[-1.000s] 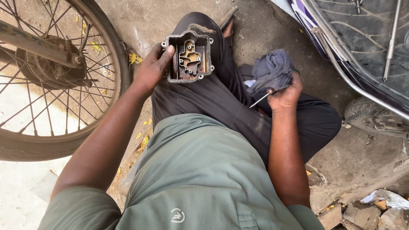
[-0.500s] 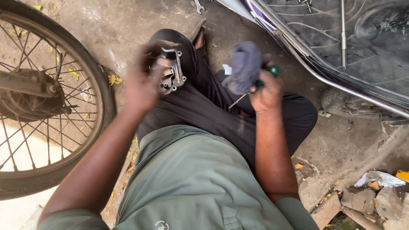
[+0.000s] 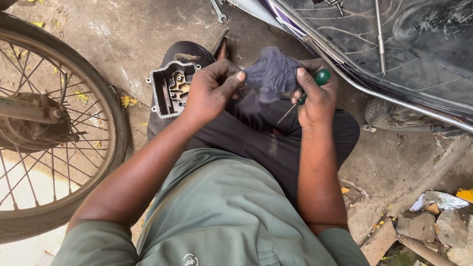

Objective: Dismantling and cleaning a small motorcycle engine component, possibly a carburetor or valve cover assembly.

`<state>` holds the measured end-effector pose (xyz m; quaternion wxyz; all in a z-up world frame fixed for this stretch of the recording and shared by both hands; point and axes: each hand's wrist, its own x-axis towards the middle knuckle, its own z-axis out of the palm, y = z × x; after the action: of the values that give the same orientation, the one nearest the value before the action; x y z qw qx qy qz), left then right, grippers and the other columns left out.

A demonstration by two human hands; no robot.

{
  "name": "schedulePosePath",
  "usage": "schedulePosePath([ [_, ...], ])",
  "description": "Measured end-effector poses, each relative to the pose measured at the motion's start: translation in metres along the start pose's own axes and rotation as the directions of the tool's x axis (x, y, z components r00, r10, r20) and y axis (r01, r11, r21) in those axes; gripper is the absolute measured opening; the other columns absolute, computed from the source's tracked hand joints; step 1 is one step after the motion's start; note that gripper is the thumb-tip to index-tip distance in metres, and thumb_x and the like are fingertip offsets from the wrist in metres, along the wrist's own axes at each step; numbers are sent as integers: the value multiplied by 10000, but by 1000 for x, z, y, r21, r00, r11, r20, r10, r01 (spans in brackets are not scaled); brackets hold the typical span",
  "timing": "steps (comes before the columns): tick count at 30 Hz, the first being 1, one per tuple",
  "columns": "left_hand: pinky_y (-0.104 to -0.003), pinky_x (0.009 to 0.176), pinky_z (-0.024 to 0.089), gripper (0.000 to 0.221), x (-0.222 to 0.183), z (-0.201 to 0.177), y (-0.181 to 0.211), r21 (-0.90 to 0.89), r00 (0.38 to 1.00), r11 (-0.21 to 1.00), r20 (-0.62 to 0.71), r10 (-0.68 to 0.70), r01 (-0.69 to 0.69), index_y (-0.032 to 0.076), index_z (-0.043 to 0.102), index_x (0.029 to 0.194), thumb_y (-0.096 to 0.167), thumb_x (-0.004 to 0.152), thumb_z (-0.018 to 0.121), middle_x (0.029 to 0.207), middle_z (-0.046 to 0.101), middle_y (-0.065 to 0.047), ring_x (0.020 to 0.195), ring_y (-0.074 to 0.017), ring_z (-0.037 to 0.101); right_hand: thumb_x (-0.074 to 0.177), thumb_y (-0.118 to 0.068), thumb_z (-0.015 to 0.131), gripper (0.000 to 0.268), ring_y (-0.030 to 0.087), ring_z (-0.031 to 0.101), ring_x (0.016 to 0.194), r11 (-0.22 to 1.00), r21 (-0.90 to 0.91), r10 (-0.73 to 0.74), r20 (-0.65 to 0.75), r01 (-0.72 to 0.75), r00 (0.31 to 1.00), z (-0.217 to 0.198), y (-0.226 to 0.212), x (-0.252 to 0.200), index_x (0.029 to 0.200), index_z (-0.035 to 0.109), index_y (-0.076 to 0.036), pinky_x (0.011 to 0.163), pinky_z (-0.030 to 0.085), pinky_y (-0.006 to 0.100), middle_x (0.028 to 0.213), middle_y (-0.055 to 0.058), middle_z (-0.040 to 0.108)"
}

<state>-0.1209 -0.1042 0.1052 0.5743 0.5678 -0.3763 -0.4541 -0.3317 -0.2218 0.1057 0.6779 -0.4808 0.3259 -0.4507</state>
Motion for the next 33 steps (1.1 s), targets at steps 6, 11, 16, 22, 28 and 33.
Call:
schedulePosePath([
  [6,-228,751,515,193,-4,8,-14,-96,993,994,102,66,-56,16,626,1073,207,1058,648,928,671,-1,857,-62,618,971,-97,787,129,77,583,607,999,34,-28,147,23,989,1,6,-10,978,660,-81,478,482,250,810,2,621],
  [11,-225,752,466,233,-5,15,-11,-77,984,988,103,145,-137,24,560,1077,231,1070,667,932,564,17,874,-46,491,982,-141,773,174,43,569,659,956,-284,49,378,66,925,15,3,-26,1103,685,-51,562,454,199,877,6,642],
  [16,-219,717,450,224,-6,8,-8,-183,998,982,40,47,-39,42,615,997,255,1058,648,876,580,52,809,-30,489,992,-211,755,220,35,560,659,961,-272,23,272,54,962,18,-8,-21,1129,687,-52,553,443,191,947,17,687],
  [22,-219,638,405,285,-19,6,-19,-131,985,991,171,18,4,46,602,875,274,1017,699,778,546,77,731,-24,455,990,-278,720,199,64,568,618,871,-486,-70,26,74,997,-28,8,26,1067,672,-101,506,468,209,844,0,640],
  [28,-231,633,402,257,-30,-6,-24,44,985,999,170,-18,11,68,590,856,260,993,691,764,528,74,731,-30,454,1096,-160,646,134,228,586,1079,396,-682,-548,361,615,754,-53,-64,83,1187,588,-79,874,511,409,1150,98,572],
  [33,-227,664,392,253,-34,-16,-37,-5,992,1000,122,-29,30,75,574,851,249,999,683,786,524,72,754,-38,446,1030,-72,787,238,390,594,1202,-54,-817,-685,448,574,574,-94,-65,129,1225,651,-86,963,523,525,1243,182,606],
])
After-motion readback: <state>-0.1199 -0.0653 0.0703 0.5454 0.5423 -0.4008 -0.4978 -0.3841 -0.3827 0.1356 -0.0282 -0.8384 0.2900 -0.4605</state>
